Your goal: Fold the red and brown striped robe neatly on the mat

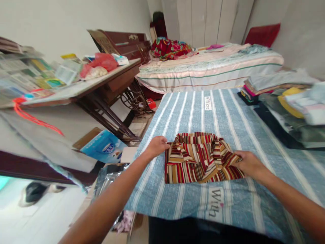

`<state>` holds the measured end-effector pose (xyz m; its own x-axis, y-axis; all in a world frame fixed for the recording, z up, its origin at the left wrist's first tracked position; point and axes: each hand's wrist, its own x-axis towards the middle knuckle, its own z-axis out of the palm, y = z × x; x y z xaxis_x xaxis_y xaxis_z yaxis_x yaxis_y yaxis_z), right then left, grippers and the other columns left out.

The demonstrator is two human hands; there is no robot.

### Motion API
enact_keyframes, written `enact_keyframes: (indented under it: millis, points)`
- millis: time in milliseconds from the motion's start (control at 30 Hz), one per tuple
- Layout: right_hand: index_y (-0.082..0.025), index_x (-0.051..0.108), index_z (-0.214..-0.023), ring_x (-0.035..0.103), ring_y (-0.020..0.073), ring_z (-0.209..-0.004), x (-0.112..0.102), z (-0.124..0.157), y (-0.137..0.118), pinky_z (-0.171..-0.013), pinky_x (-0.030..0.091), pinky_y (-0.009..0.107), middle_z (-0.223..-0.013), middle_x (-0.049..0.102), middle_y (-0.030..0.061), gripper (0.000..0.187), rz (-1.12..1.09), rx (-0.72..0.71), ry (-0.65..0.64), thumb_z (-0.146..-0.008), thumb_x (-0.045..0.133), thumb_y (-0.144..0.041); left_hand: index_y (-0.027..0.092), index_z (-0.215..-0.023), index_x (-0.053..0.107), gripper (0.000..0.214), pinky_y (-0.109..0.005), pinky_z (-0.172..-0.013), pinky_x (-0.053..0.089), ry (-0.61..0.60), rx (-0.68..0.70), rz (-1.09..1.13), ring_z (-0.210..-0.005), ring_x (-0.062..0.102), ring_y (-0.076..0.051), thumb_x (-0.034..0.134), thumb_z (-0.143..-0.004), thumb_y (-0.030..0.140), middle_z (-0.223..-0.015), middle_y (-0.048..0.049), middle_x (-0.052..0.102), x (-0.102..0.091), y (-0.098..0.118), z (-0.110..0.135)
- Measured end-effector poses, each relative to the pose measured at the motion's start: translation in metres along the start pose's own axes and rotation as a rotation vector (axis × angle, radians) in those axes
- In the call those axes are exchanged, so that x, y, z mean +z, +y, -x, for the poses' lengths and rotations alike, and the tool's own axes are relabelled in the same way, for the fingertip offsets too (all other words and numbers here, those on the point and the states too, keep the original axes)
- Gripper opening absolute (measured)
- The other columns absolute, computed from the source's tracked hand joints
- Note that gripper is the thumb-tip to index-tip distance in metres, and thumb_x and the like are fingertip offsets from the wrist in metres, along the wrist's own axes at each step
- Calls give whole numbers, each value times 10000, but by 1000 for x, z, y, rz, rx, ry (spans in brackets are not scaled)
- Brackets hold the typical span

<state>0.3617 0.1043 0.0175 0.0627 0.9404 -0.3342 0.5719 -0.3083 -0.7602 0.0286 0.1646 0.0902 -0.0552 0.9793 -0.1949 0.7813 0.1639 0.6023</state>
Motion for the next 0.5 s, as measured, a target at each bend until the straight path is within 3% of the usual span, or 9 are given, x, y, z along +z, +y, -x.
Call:
enact_keyframes:
  millis: [100, 200, 267, 333, 433, 500]
  points:
    - [-201, 629, -1025, 646, 256, -722, 4, 9, 10, -603, 485, 329, -796, 678, 59, 328, 542, -209, 256, -736, 571, -344, 137, -866, 601, 129, -340, -833, 449, 213, 174, -157, -901, 584, -215, 564, -750, 180, -897, -72, 614, 33, -6, 27]
    - [-196, 525, -1239, 617, 278, -939, -1, 15, 6, -762, 503, 393, -1119, 621, 122, 437, 748, -605, 390, -807, 510, -261, 178, -873, 590, 97, -285, -780, 463, 271, 453, -167, -844, 582, -166, 511, -818, 193, -859, -39, 599, 59, -1, 79]
    - [-194, 537, -1230, 534, 291, -1115, -3, 18, 2, -882, 469, 429, -1253, 540, 142, 401, 786, -875, 342, -834, 473, -208, 182, -847, 582, 80, -264, -734, 469, 221, 541, -122, -801, 576, -155, 506, -838, 207, -817, -30, 591, 75, 5, 111]
    - [-197, 562, -1200, 427, 298, -1243, -2, 21, -3, -961, 420, 456, -1345, 460, 142, 388, 794, -1049, 245, -830, 454, -150, 182, -843, 581, 72, -256, -719, 472, 192, 563, -95, -795, 569, -152, 511, -837, 195, -816, -31, 586, 92, 9, 130]
    - [-181, 569, -1200, 315, 311, -1324, 9, 25, -9, -1029, 346, 489, -1394, 409, 146, 425, 814, -1167, 117, -790, 481, -112, 181, -857, 583, 59, -268, -742, 477, 227, 528, -98, -831, 563, -165, 558, -804, 184, -857, -38, 582, 116, 11, 137]
    - [-149, 596, -1160, 313, 320, -1322, 19, 25, -13, -1048, 311, 501, -1358, 454, 161, 380, 835, -1200, 99, -795, 496, -123, 180, -850, 584, 81, -290, -759, 478, 283, 488, -140, -842, 557, -179, 601, -776, 208, -874, -43, 575, 128, 12, 134]
